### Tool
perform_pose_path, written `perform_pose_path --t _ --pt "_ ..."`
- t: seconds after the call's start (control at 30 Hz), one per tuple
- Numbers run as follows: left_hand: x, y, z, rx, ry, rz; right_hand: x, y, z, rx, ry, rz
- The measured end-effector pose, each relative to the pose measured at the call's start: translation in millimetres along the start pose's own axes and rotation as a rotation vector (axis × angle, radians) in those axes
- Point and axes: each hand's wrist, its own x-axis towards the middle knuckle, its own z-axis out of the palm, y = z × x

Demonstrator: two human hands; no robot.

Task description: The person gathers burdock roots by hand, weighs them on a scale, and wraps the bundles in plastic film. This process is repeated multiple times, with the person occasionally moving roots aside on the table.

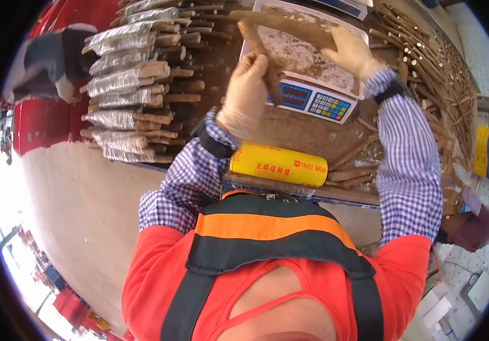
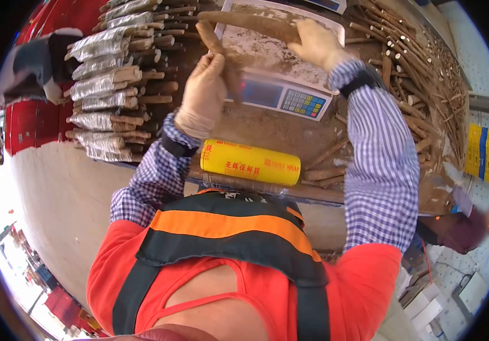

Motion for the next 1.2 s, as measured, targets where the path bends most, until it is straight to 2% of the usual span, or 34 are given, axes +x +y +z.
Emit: perform_pose_path --t 0.03,0.07,0.1,0.13,0.17,0.2,0.27,0.37,0.4,0.47,0.6,0.67,0.73,0.8,0.87,0.97,1.0,1.07,1.1,1.2 --pt "-14 -4 10 -0.057 0.004 -0.039 -20 -10 -10 0.105 -0.049 0.075" --pt "-32 -9 23 -0.113 0.006 -0.077 -46 -17 -15 0.22 0.016 0.057" --pt "-46 -26 31 -0.126 -0.043 0.014 -73 -33 -29 0.442 -0.058 0.174" --pt "-58 -45 34 -0.135 -0.09 0.106 -101 -42 -31 0.55 -0.018 0.186" --pt "-68 -56 36 -0.244 -0.073 -0.03 -129 -50 -32 0.616 -0.006 0.248" --pt "-80 -70 40 -0.355 -0.126 -0.056 -156 -60 -38 0.676 -0.02 0.305" --pt "-107 -90 54 -0.374 -0.075 -0.175 -206 -79 -45 1.009 -0.08 0.436" --pt "-143 -111 79 -0.378 -0.129 -0.111 -269 -99 -38 1.178 -0.066 0.502" --pt "-156 -114 84 -0.398 -0.145 -0.178 -287 -102 -26 1.234 -0.037 0.542" --pt "-174 -125 98 -0.302 -0.052 -0.139 -315 -108 -11 1.18 -0.079 0.482" --pt "-207 -167 90 -0.245 -0.098 -0.18 -359 -111 1 1.061 -0.119 0.436" --pt "-230 -182 89 -0.193 -0.02 -0.179 -373 -121 -9 1.089 -0.298 0.422" --pt "-248 -188 87 -0.179 -0.013 -0.206 -387 -118 -3 1.197 -0.321 0.358" --pt "-262 -186 88 -0.182 -0.045 -0.174 -394 -118 -5 1.577 -0.462 0.291" --pt "-269 -188 87 -0.225 -0.067 -0.124 -397 -125 -8 1.624 -0.463 0.268" --pt "-272 -183 86 -0.183 -0.089 -0.128 -395 -145 -8 1.61 -0.438 0.363" --pt "-276 -173 81 -0.06 -0.108 -0.229 -396 -149 -6 1.627 -0.428 0.397" --pt "-284 -150 82 -0.036 -0.117 -0.406 -397 -153 -4 1.784 -0.412 0.403" --pt "-280 -147 73 0.039 -0.178 -0.437 -397 -155 -3 1.777 -0.399 0.423" --pt "-256 -129 27 0.597 -0.28 -0.333 -400 -159 5 1.939 -0.294 0.431"
